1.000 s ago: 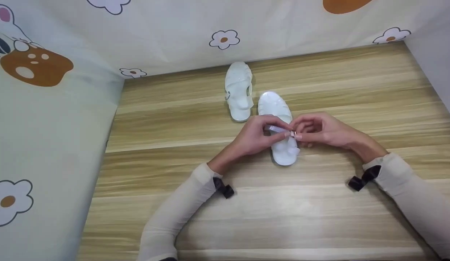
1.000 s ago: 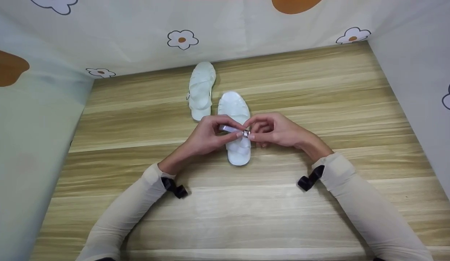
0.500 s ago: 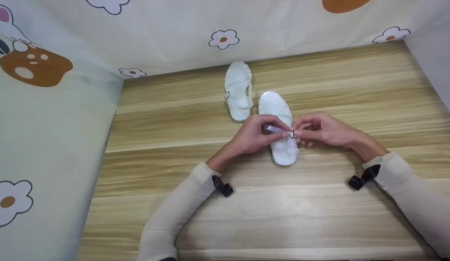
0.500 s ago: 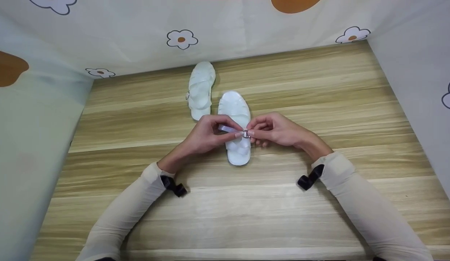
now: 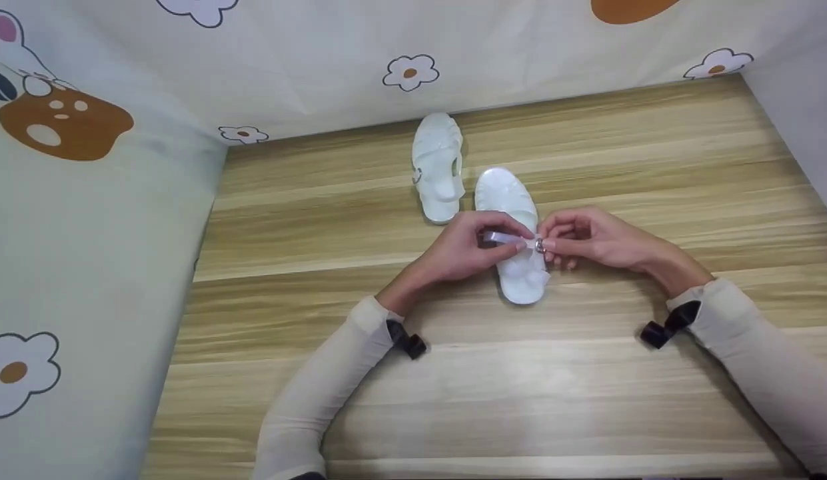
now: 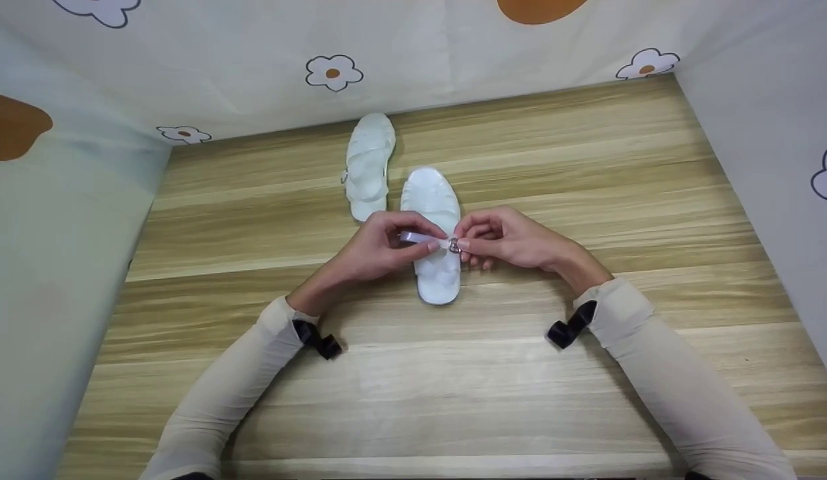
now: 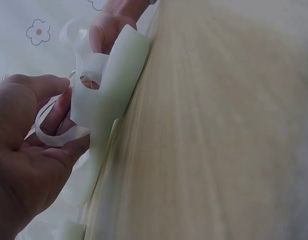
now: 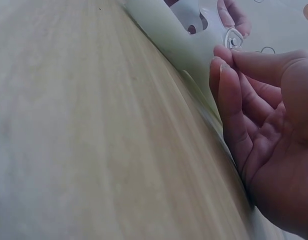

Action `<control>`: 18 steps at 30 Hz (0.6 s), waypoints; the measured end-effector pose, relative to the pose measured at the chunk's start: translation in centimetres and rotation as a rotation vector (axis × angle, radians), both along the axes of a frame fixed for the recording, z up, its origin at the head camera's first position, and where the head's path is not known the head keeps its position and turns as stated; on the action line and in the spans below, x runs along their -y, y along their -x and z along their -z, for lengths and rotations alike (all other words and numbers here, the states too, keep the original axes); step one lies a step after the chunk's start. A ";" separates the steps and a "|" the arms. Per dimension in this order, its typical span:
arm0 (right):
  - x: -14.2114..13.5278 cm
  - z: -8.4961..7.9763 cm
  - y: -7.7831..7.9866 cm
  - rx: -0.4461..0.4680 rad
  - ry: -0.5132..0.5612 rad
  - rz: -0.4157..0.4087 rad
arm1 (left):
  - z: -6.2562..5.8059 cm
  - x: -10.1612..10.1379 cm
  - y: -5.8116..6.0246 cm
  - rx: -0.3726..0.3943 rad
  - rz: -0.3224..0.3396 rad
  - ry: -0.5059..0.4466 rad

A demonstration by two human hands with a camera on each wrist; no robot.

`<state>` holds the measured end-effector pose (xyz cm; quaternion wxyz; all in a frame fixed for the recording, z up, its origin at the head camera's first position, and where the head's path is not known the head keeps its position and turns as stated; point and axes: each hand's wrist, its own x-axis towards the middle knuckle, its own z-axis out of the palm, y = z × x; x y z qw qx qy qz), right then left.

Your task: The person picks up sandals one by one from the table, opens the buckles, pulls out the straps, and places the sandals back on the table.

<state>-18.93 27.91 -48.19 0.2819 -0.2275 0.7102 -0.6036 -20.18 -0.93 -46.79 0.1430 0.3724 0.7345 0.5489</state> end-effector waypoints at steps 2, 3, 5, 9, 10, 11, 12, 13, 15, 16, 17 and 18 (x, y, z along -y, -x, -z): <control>0.0 0.0 0.0 0.004 0.002 0.000 | 0.1 0.1 0.1 -0.010 0.004 0.003; 0.0 0.0 0.0 0.006 0.003 0.000 | 0.2 0.1 0.2 -0.016 0.004 0.006; 0.0 0.0 0.0 0.010 0.005 -0.002 | 0.3 0.2 0.2 -0.031 0.000 0.010; 0.0 0.0 0.0 0.004 0.000 -0.008 | 0.3 0.2 0.3 -0.045 -0.005 0.013; 0.0 0.0 0.0 0.002 -0.002 -0.010 | 0.2 0.1 0.3 -0.048 -0.006 0.011; 0.0 0.1 0.0 -0.002 -0.003 -0.011 | 0.2 0.1 0.3 -0.049 -0.006 0.009; 0.0 0.1 0.0 -0.004 -0.005 -0.012 | 0.2 0.1 0.2 -0.050 -0.005 0.006; -0.1 0.1 0.1 -0.005 -0.006 -0.014 | 0.2 0.1 0.2 -0.056 -0.005 0.003; -0.1 0.1 0.1 -0.002 -0.007 -0.015 | 0.0 0.1 0.2 -0.079 -0.006 0.003; -0.1 0.1 0.1 0.000 -0.007 -0.015 | -0.1 0.1 0.1 -0.102 -0.008 0.009; -0.1 0.1 0.1 0.001 -0.006 -0.014 | -0.3 0.1 0.1 -0.135 -0.013 0.022; -0.1 0.1 0.1 0.004 -0.005 -0.013 | -0.4 0.1 0.0 -0.174 -0.021 0.038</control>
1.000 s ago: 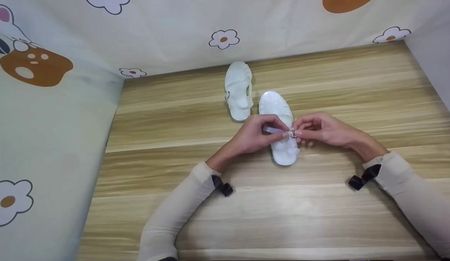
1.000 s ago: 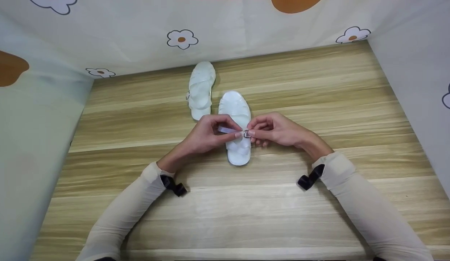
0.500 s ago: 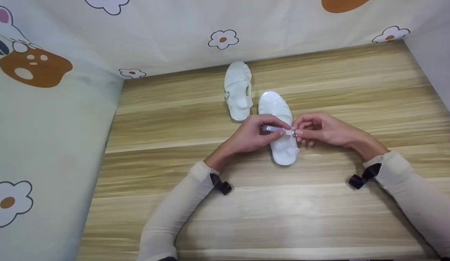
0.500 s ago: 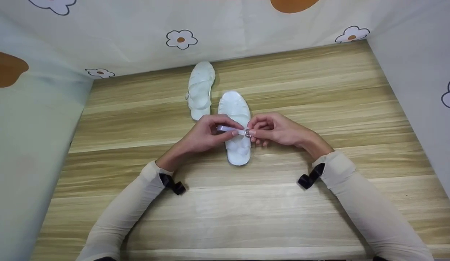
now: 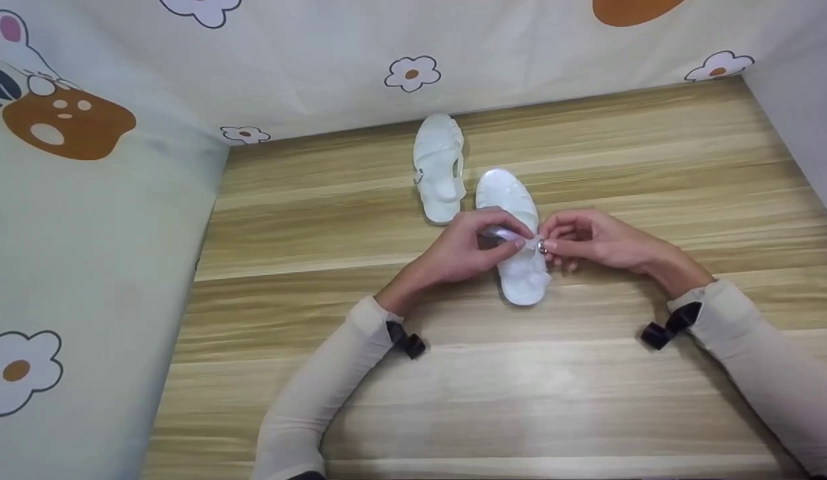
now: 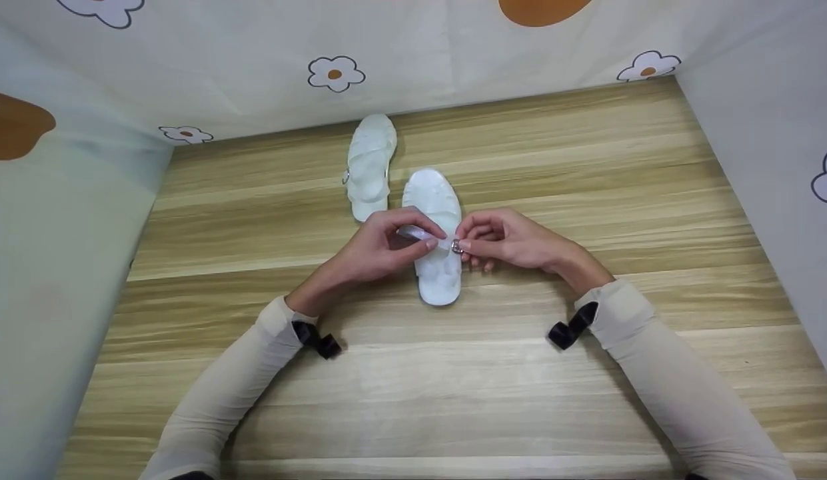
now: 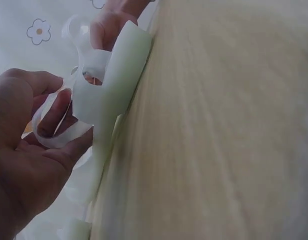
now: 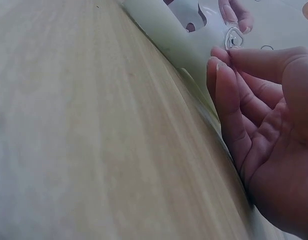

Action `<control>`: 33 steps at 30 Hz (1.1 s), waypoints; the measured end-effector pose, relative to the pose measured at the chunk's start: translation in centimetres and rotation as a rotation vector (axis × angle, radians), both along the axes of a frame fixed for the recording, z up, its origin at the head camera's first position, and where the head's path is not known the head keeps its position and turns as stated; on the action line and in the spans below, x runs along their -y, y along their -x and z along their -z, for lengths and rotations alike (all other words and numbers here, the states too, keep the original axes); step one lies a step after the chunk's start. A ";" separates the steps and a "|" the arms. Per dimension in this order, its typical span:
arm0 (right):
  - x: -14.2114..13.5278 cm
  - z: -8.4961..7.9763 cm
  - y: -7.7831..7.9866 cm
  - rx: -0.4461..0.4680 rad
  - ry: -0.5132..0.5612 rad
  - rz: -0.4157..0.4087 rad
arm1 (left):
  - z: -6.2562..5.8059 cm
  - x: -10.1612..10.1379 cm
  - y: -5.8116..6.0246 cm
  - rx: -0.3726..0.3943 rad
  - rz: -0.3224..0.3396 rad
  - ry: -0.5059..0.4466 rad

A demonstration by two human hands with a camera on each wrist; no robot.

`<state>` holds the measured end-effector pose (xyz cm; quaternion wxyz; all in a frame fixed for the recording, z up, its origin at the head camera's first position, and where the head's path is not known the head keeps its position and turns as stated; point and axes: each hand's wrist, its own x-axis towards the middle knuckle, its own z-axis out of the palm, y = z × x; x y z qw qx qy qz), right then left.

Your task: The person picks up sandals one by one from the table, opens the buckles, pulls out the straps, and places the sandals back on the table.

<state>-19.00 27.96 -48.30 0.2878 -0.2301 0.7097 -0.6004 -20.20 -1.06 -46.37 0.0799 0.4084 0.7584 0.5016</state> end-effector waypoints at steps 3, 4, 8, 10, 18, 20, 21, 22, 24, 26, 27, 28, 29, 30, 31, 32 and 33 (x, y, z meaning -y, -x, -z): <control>0.1 0.0 0.0 0.006 0.013 0.005 | -0.8 0.1 -0.2 -0.127 -0.048 0.063; 0.1 -0.1 0.0 0.005 0.015 0.008 | -1.0 0.2 -0.2 -0.166 -0.067 0.081; 0.3 -0.1 0.0 -0.009 0.005 0.019 | -2.2 0.6 -0.4 -0.260 -0.141 0.099; 0.3 -0.2 -0.1 -0.020 -0.013 0.029 | -2.7 0.7 -0.5 -0.263 -0.182 0.093; 1.1 0.0 -0.2 -0.037 -0.112 0.115 | -2.6 0.7 -1.4 0.046 -0.172 0.429; 1.2 -0.1 -0.3 -0.030 -0.119 0.143 | -2.3 0.4 -1.6 0.041 -0.146 0.491; 1.3 -0.1 -0.3 -0.028 -0.118 0.151 | -2.2 0.3 -1.7 0.026 -0.145 0.503; 1.4 -0.2 -0.3 -0.023 -0.119 0.160 | -2.1 0.2 -1.8 0.019 -0.151 0.500; 1.4 -0.3 -0.4 -0.033 -0.128 0.170 | -2.1 0.0 -1.9 0.006 -0.162 0.493; 1.6 -0.6 -0.5 -0.064 -0.153 0.172 | -2.0 0.0 -2.0 0.004 -0.169 0.495; 1.6 -0.7 -0.6 -0.080 -0.169 0.174 | -2.0 0.0 -2.0 0.007 -0.172 0.495; 1.7 -0.9 -0.7 -0.093 -0.188 0.178 | -2.0 0.0 -2.1 0.013 -0.175 0.494; 1.8 -1.0 -0.8 -0.107 -0.206 0.183 | -2.0 0.0 -2.1 0.019 -0.176 0.492; 1.9 -1.3 -1.0 -0.109 -0.220 0.187 | -2.0 0.0 -2.2 0.025 -0.177 0.490; 2.0 -1.5 -1.2 -0.106 -0.230 0.192 | -2.1 0.0 -2.2 0.036 -0.178 0.487; 2.1 -1.8 -1.3 -0.100 -0.238 0.197 | -2.1 -0.1 -2.3 0.045 -0.180 0.486; 2.2 -2.0 -1.5 -0.093 -0.245 0.200 | -2.2 -0.1 -2.4 0.055 -0.181 0.486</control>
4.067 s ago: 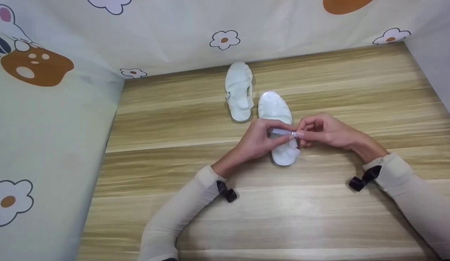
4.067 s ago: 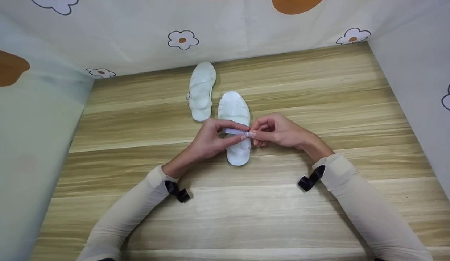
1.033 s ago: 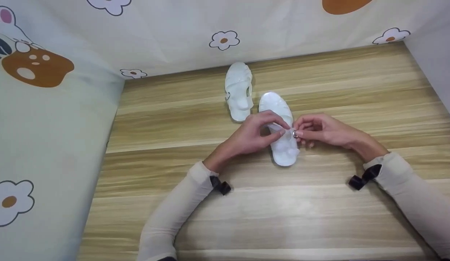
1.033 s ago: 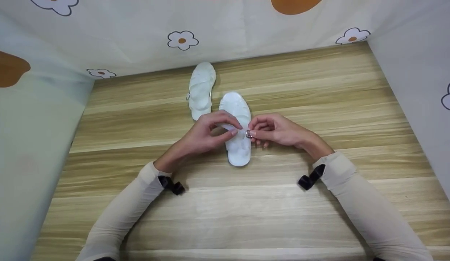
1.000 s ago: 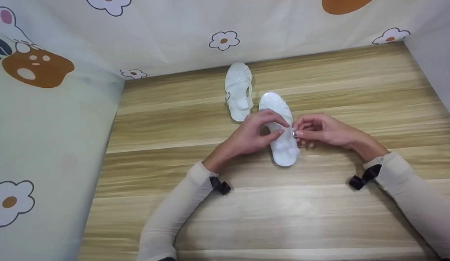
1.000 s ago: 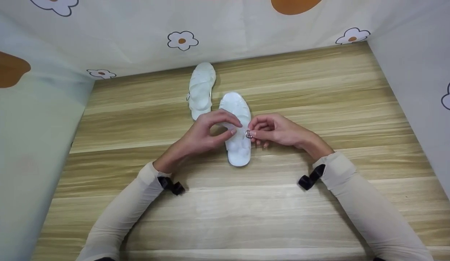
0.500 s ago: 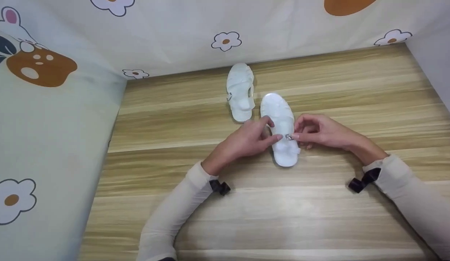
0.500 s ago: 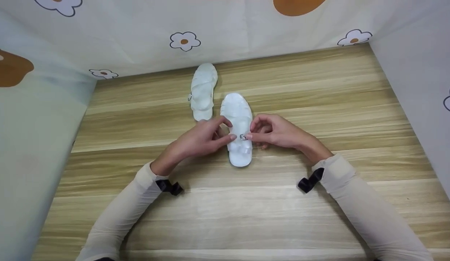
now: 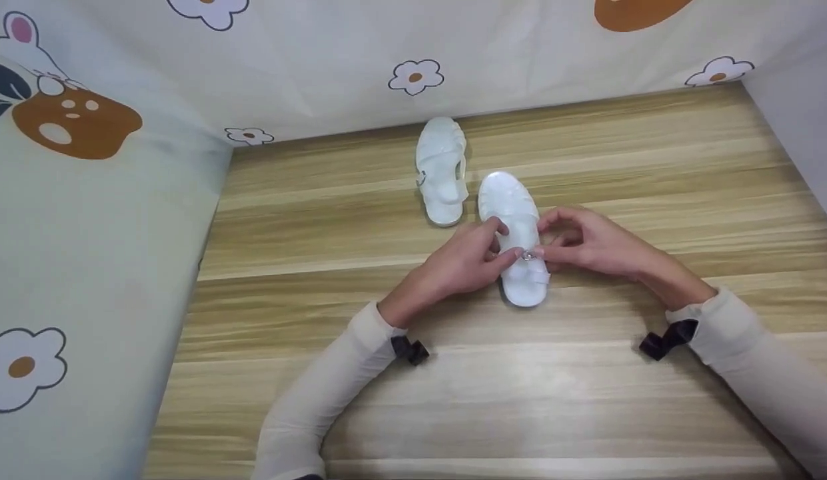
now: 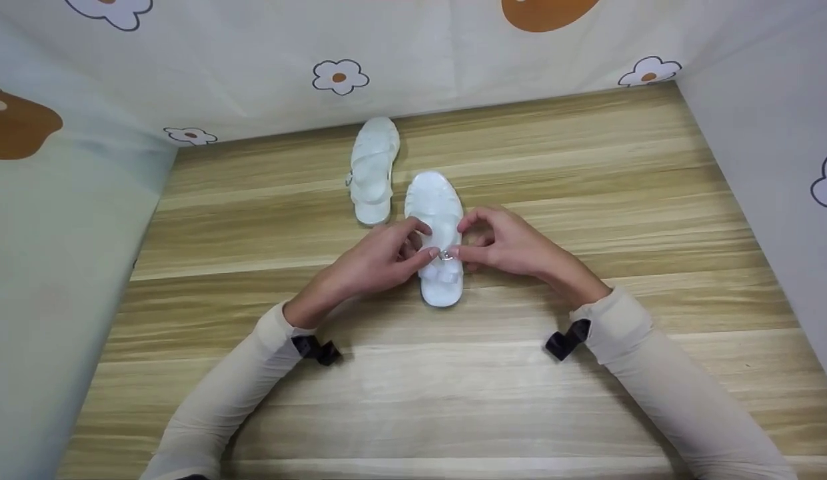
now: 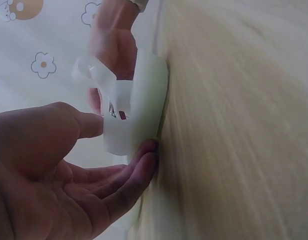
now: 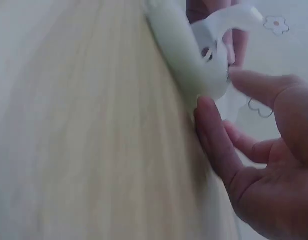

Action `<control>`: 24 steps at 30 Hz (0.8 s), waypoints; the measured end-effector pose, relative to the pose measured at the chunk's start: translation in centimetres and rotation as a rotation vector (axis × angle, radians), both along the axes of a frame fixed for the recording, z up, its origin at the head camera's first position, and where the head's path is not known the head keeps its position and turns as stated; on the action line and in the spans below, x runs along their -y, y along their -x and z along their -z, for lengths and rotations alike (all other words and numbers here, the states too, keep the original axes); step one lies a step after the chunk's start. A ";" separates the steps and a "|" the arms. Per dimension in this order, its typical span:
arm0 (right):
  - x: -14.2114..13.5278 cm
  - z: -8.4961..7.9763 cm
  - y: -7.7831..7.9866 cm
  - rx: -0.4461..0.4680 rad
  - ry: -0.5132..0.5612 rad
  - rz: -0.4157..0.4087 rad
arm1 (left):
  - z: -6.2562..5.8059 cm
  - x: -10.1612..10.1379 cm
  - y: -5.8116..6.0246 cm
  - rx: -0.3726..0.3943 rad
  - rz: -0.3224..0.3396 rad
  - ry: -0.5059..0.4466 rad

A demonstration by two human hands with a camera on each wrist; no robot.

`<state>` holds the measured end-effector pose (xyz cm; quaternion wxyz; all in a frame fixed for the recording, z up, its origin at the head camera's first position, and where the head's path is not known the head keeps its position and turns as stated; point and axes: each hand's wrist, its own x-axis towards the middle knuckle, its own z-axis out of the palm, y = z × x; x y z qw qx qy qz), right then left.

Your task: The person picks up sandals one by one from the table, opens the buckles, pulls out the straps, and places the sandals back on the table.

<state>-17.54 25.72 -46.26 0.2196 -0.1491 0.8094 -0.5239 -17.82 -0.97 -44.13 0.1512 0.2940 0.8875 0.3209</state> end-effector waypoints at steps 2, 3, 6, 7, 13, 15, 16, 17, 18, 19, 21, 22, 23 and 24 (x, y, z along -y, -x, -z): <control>0.2 -0.4 -0.2 0.013 -0.004 -0.001 | -0.2 0.0 -0.1 0.019 -0.007 -0.004; 0.3 -0.5 -0.2 0.016 0.001 -0.005 | -0.2 0.0 -0.2 0.022 -0.012 -0.003; 0.5 -0.6 -0.3 0.009 0.018 -0.020 | -0.2 -0.1 -0.3 0.020 -0.029 -0.005; 0.6 -0.5 -0.3 0.005 0.026 -0.023 | -0.2 -0.1 -0.4 0.014 -0.034 -0.006; 1.0 -0.5 -0.4 0.001 0.061 -0.005 | 0.1 0.1 -0.3 -0.042 -0.049 -0.004; 1.1 -0.5 -0.4 0.011 0.076 0.010 | 0.1 0.3 -0.2 -0.062 -0.053 -0.002; 1.2 -0.5 -0.4 0.012 0.086 0.017 | 0.1 0.3 -0.1 -0.073 -0.056 -0.002; 1.3 -0.5 -0.4 0.011 0.090 0.027 | 0.1 0.3 0.1 -0.081 -0.059 -0.006; 1.4 -0.6 -0.3 0.007 0.095 0.037 | 0.1 0.3 0.2 -0.085 -0.062 -0.013; 1.4 -0.6 -0.3 0.003 0.101 0.048 | 0.1 0.3 0.4 -0.091 -0.065 -0.020; 1.5 -0.6 -0.2 -0.013 0.102 0.075 | 0.0 0.2 0.7 -0.094 -0.071 -0.040; 1.5 -0.7 -0.1 -0.022 0.098 0.091 | 0.0 0.1 0.9 -0.098 -0.072 -0.050; 1.5 -0.7 0.0 -0.036 0.087 0.106 | 0.0 0.0 1.1 -0.099 -0.074 -0.059; 1.5 -0.7 0.1 -0.049 0.080 0.119 | -0.1 -0.2 1.3 -0.101 -0.074 -0.065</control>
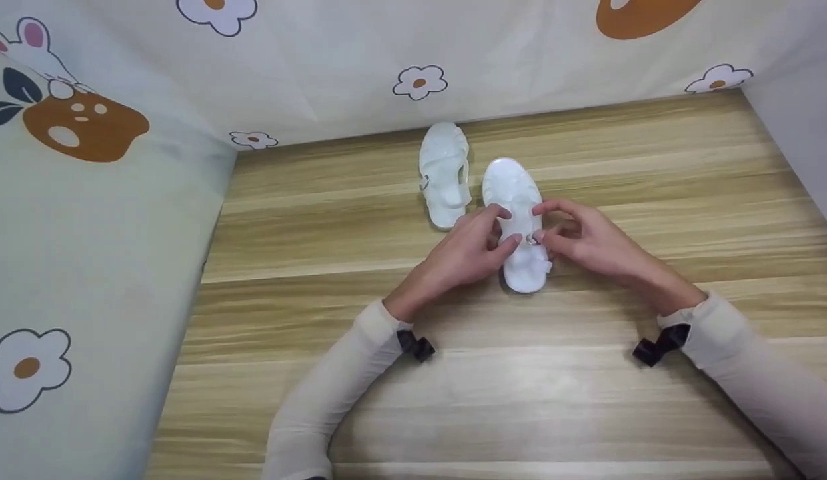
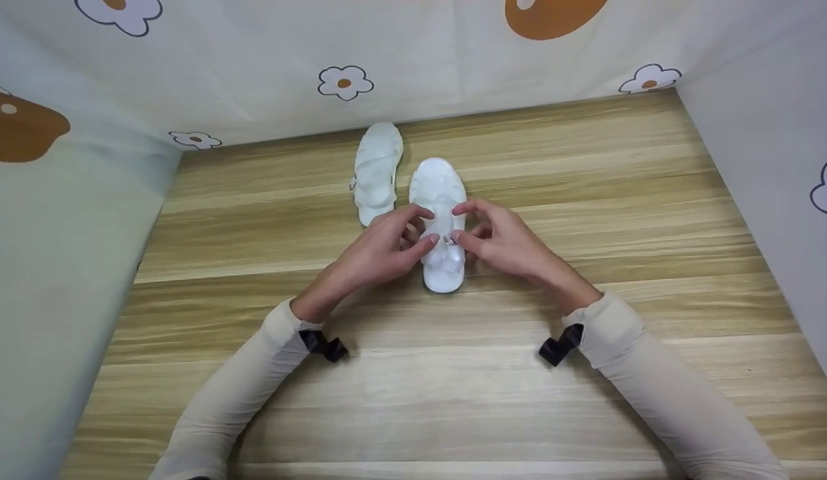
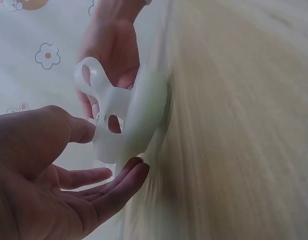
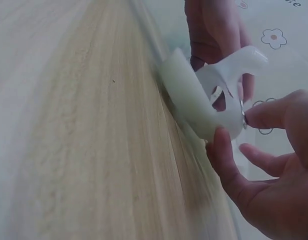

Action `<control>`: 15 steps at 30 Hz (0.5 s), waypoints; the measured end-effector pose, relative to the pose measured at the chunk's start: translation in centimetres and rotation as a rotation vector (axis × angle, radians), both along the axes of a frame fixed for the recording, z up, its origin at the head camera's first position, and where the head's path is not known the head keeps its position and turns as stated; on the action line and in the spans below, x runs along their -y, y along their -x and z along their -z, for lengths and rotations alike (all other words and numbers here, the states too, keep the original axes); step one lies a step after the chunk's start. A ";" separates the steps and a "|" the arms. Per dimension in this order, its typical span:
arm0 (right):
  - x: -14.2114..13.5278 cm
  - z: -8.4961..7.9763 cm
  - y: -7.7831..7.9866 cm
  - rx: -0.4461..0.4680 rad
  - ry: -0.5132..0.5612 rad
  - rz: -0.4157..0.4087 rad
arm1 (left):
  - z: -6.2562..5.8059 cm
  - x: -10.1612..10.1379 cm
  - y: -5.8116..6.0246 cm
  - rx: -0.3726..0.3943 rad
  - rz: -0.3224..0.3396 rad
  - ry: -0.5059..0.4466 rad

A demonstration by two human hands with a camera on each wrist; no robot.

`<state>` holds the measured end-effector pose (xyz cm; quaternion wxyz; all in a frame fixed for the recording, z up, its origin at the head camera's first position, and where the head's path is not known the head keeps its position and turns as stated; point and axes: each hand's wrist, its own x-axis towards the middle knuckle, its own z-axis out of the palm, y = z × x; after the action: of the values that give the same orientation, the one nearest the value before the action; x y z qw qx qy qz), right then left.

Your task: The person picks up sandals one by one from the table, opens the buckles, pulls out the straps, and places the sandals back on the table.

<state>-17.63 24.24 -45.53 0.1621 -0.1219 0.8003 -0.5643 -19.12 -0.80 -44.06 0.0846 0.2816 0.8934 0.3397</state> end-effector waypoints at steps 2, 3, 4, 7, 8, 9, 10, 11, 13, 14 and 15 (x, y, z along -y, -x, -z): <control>0.1 0.0 0.3 -0.025 -0.020 0.026 | 0.0 -0.2 0.4 -0.007 0.000 -0.013; 0.2 0.0 0.5 -0.042 -0.027 0.038 | 0.0 -0.4 0.5 -0.014 -0.001 -0.017; 0.3 0.0 0.7 -0.057 -0.033 0.047 | 0.0 -0.5 0.7 -0.019 -0.003 -0.021; 0.4 0.1 1.4 -0.101 -0.032 0.076 | 0.1 -0.9 1.1 -0.021 -0.015 -0.043; 0.5 0.1 1.6 -0.113 -0.029 0.088 | 0.1 -1.1 1.2 -0.016 -0.023 -0.052; 0.6 0.1 1.9 -0.121 -0.022 0.101 | 0.2 -1.2 1.4 -0.012 -0.033 -0.058; 0.7 0.1 2.1 -0.123 -0.014 0.116 | 0.2 -1.4 1.5 -0.003 -0.046 -0.064; 0.8 0.1 2.3 -0.125 -0.007 0.129 | 0.2 -1.6 1.6 0.004 -0.060 -0.068; 1.0 0.2 2.8 -0.132 0.005 0.156 | 0.3 -1.9 1.9 0.016 -0.088 -0.076; 1.1 0.2 3.1 -0.134 0.010 0.167 | 0.3 -2.1 2.0 0.019 -0.102 -0.080; 1.2 0.3 3.4 -0.134 0.015 0.181 | 0.3 -2.3 2.2 0.024 -0.114 -0.085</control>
<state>-21.04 23.07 -45.80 0.0557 -0.0879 0.8127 -0.5733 -21.31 1.51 -44.39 0.0636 0.2295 0.8918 0.3847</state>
